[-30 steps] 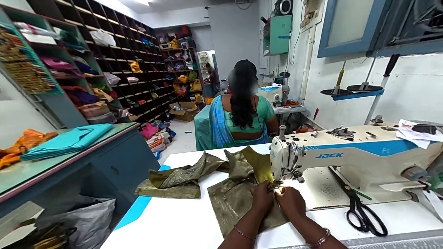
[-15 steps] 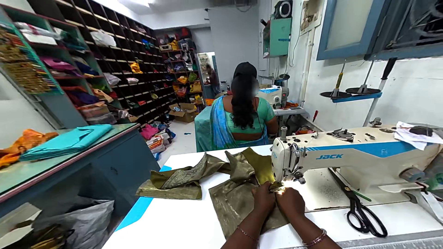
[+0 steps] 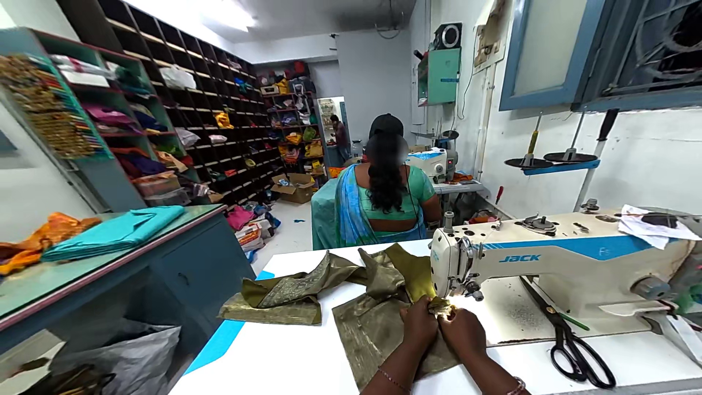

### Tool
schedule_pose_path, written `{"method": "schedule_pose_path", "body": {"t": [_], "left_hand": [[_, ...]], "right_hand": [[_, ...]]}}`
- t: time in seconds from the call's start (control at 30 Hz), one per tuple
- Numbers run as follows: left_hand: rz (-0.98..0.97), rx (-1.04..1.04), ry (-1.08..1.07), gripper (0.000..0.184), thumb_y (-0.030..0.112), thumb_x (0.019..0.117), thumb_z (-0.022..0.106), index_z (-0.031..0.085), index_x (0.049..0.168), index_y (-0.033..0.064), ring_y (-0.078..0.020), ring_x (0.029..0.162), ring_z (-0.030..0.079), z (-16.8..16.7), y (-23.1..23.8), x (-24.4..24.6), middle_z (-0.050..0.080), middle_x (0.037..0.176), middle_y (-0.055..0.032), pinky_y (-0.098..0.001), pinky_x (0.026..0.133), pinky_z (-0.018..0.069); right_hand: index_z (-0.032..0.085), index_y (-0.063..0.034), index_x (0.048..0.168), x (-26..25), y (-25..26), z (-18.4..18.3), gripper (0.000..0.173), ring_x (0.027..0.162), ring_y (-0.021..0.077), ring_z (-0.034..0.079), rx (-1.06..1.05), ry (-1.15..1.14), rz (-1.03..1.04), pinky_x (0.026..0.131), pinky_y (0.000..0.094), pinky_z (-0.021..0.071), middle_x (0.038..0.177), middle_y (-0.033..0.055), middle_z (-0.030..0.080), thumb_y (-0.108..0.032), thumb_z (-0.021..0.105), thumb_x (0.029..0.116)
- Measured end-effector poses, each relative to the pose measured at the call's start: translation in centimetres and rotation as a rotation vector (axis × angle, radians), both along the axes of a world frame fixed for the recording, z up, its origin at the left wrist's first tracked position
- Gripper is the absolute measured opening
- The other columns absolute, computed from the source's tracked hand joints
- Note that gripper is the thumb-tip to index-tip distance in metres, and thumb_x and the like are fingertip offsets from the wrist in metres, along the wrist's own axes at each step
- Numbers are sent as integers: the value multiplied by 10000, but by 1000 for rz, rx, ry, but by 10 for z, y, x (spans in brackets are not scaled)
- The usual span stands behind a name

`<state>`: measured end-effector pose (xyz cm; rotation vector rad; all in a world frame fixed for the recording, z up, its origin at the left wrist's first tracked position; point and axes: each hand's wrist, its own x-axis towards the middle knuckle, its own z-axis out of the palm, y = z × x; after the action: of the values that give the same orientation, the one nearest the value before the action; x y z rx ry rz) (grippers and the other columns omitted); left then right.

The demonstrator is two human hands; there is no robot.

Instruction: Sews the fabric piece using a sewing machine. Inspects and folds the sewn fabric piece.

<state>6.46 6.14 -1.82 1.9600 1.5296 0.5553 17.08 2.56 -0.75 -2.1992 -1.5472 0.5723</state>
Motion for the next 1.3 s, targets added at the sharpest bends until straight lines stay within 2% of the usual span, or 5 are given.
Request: {"method": "schedule_pose_path", "body": {"t": [0.7,0.87,1.03,1.13,1.3], "left_hand": [[4,-9,-54,317,65,992,516,636,1283,22,-281,1238,601,-1,1,-2,684,1251,-152,-569,1148,302],[26,-36,-160,316,122,1059,502,640,1311,-10,-367,1236,596,-6,-1,-5,674,1250,-228,-604,1141,311],[63,-24,-252,292,160,1065,524,651,1262,-16,-395,1171,604,-7,-1,-5,677,1187,-244,-638,1081,342],[67,-6,-269,297,165,1064,537,653,1264,-22,-408,1160,608,-8,-3,-6,676,1178,-259,-645,1073,348],[13,-13,-202,234,120,1032,561,677,1185,-14,-376,1069,618,-1,-9,-9,680,1090,-229,-632,1002,392]], "right_hand": [[687,33,1060,17,-7,2,310,1072,328,641,43,151,71,947,495,477,1082,210,677,-254,579,1018],[635,45,894,38,-59,12,358,815,252,562,7,356,380,789,452,448,831,148,576,-198,435,1064],[646,-7,1201,60,-86,15,279,751,104,577,-261,491,918,700,306,500,1010,75,662,-129,688,953],[695,25,1176,71,-70,17,243,909,260,648,-53,292,668,856,433,519,1086,180,694,-108,632,982],[693,-20,1254,81,-29,-8,308,965,292,638,128,128,598,900,451,518,1122,183,656,-26,539,987]]}}
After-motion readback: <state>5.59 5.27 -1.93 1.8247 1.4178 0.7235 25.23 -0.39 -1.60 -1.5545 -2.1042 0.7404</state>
